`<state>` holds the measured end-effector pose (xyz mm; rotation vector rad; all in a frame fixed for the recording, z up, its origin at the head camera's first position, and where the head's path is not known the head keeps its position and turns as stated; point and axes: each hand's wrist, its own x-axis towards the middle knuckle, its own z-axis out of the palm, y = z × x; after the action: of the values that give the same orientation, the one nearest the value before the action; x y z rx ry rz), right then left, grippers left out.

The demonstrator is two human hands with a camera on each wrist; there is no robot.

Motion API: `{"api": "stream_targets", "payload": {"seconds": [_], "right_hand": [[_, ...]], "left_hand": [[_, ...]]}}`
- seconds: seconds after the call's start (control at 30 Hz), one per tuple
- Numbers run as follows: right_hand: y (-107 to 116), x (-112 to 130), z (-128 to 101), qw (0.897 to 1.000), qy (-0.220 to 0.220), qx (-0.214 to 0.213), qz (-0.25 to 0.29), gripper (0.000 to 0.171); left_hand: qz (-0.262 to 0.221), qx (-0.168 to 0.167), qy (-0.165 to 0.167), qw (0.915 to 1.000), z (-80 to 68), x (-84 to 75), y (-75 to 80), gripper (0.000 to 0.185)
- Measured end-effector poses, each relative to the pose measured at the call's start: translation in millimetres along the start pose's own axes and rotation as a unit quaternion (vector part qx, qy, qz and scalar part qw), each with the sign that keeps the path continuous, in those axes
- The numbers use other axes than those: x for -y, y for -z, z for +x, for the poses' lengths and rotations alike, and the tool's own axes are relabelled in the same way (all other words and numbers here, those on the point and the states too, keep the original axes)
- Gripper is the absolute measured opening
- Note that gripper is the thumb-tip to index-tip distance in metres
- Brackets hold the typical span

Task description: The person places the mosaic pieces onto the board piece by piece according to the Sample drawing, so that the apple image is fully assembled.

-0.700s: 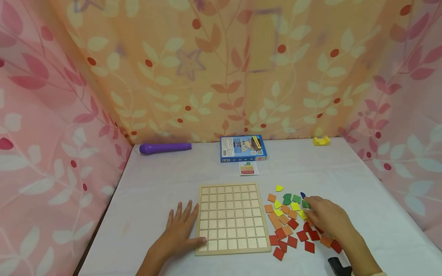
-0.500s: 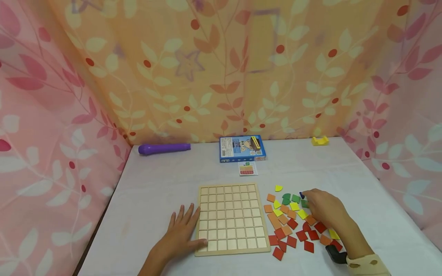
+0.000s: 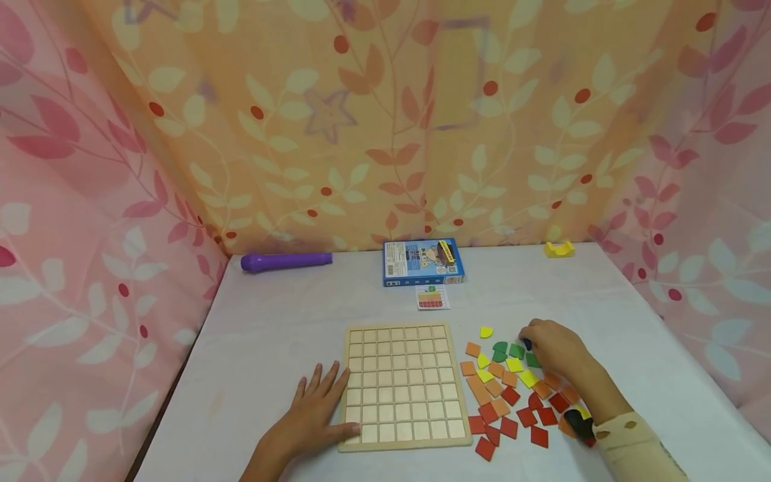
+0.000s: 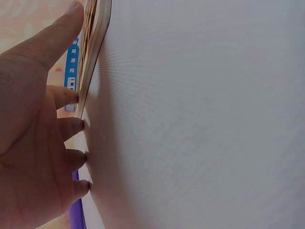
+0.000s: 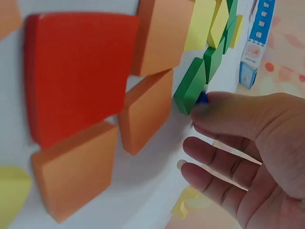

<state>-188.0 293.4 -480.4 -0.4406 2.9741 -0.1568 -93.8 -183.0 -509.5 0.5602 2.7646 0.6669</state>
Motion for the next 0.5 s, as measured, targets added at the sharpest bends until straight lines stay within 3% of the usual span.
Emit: {"api": "stream_targets", "payload": {"seconds": [0.2,0.5], "right_hand": [[2.4,-2.8,-0.1,1.000,-0.009,-0.001,0.005,0.011],[0.1,-3.9,4.6,0.996,-0.011,0.001,0.087,0.020]], "left_hand": [[0.009,-0.004,-0.009,0.9999,-0.6,1.6,2.2,0.102],[-0.010,0.000,-0.027,0.9996,1.0,8.5,6.0,0.125]]}}
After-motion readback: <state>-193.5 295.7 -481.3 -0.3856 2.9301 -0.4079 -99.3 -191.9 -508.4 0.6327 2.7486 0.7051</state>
